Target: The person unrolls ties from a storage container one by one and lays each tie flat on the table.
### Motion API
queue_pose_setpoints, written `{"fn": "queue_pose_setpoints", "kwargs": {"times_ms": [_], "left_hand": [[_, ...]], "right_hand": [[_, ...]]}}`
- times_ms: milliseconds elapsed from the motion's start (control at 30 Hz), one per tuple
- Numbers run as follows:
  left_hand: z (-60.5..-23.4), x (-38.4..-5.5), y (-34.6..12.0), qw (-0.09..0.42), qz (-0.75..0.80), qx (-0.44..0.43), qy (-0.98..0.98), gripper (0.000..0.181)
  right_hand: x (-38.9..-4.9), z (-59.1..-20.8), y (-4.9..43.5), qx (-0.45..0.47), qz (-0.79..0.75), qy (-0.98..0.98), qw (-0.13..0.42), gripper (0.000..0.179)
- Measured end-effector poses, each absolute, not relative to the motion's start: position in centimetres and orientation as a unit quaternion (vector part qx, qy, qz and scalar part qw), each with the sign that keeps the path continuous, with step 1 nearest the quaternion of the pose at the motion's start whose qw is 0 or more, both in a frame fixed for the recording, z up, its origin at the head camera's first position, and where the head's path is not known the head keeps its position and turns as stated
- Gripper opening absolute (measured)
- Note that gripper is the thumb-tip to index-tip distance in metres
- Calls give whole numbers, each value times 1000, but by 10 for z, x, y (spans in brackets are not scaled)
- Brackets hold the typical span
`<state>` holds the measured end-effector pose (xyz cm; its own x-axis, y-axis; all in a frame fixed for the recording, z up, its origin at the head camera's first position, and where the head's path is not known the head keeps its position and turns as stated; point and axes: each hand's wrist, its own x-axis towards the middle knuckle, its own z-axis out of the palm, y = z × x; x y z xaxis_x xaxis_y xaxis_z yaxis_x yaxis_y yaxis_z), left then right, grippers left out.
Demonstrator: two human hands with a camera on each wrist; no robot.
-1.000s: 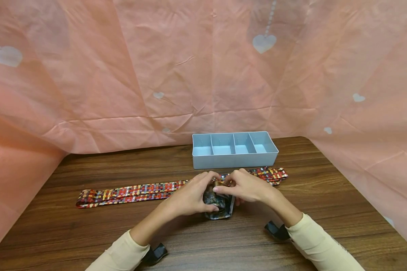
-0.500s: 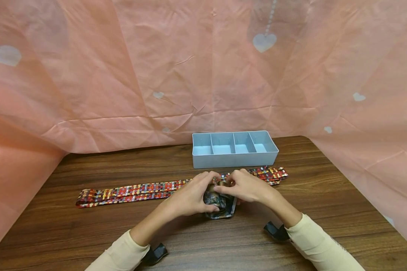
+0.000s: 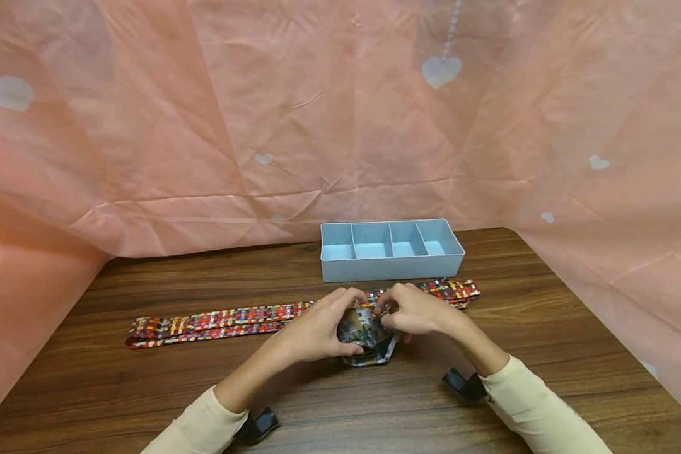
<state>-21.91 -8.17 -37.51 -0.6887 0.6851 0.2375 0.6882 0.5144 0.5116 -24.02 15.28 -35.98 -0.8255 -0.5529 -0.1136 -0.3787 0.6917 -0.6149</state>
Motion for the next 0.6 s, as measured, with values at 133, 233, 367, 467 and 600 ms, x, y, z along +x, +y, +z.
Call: {"fn": "queue_pose_setpoints", "kwargs": {"times_ms": [133,233,367,467,600], "left_hand": [[-375,-219,-83,0,-297,-393,-870,72],[-376,-220,-84,0,-298,-394,-869,72],[-376,-220,-84,-4,-300,-394,-869,69],[-375,-220,-85,-6,-301,-395,-868,66],[-375,-220,-86,-3,-295,-396,-870,63]], "right_hand": [[-242,-360,156,-256,-306,902,164,30],[-244,-361,158,-269,-310,896,170,28],[-245,-362,160,-281,-328,884,182,25],[-245,-362,162,-277,-341,878,193,24],[-246,-362,163,-272,-351,873,202,24]]}}
